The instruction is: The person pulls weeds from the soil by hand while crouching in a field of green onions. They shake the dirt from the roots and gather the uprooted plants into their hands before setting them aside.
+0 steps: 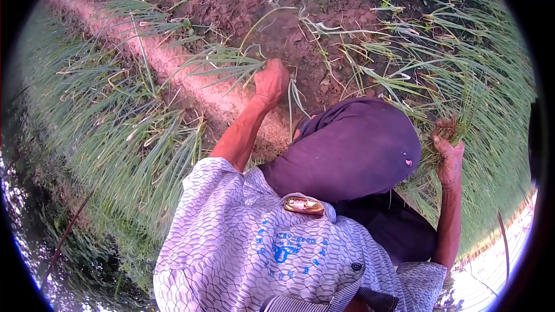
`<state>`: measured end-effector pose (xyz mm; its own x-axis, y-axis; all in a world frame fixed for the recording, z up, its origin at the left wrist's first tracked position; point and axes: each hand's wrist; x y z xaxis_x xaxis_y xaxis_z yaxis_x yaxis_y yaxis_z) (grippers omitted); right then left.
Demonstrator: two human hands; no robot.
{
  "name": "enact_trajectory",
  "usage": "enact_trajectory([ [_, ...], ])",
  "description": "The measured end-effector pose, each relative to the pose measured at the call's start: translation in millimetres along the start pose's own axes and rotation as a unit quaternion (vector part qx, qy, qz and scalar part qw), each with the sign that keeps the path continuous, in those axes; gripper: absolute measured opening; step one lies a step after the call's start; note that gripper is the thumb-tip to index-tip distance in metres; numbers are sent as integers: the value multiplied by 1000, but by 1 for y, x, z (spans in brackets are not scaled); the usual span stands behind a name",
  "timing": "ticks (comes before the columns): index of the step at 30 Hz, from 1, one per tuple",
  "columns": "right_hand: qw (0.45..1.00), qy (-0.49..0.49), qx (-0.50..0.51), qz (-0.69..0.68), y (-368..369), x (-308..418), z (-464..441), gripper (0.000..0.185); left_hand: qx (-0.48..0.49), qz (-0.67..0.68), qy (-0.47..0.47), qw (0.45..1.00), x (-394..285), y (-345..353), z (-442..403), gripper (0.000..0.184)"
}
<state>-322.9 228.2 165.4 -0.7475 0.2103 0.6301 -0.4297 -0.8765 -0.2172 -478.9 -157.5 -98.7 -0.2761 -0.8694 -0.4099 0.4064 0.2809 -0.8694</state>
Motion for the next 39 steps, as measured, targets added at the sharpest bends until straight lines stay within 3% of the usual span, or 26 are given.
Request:
enact_trajectory([
  [5,999,-15,37,16,-9,2,0,53,11,17,-24,1000,-1,0,8,19],
  [8,996,-42,-2,73,-24,-5,-5,48,-41,6,-13,999,5,-3,23,18],
  [9,991,-44,13,129,-26,2,-5,43,-23,38,-52,998,8,-5,25,19],
  [12,990,4,-38,134,-10,23,8,39,-103,61,-2,993,13,-2,27,21],
  [13,991,6,-46,122,-10,20,8,39,-96,26,-25,995,10,2,27,19],
  [16,994,-61,-35,85,-8,18,15,39,-120,35,-7,992,3,8,26,16],
  [21,990,-138,-7,16,-8,11,33,55,-73,15,-5,997,-7,-5,16,22],
  [24,993,-112,-13,15,-4,10,32,52,-9,-40,-6,999,2,3,4,21],
  [25,995,-101,-2,19,-6,10,33,51,-48,-75,23,996,0,5,4,11],
  [28,993,-117,2,11,3,15,38,49,-95,-65,42,992,-7,6,6,11],
  [32,994,-107,21,5,2,15,35,54,-55,-69,28,996,6,18,0,17],
  [33,994,-109,22,-4,3,14,34,55,-32,-53,-27,998,-3,10,-2,17],
  [39,994,-107,4,8,12,21,39,64,-30,-46,33,998,8,11,-3,16],
])
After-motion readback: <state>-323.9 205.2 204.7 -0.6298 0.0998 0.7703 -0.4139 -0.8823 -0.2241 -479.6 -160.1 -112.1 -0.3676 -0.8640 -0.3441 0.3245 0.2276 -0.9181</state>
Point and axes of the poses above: each hand's wrist, its own z-axis away from the middle knuckle, its own y-axis out of the palm, x = y × z, and after that the axes turned 6 degrees about y, right-handed
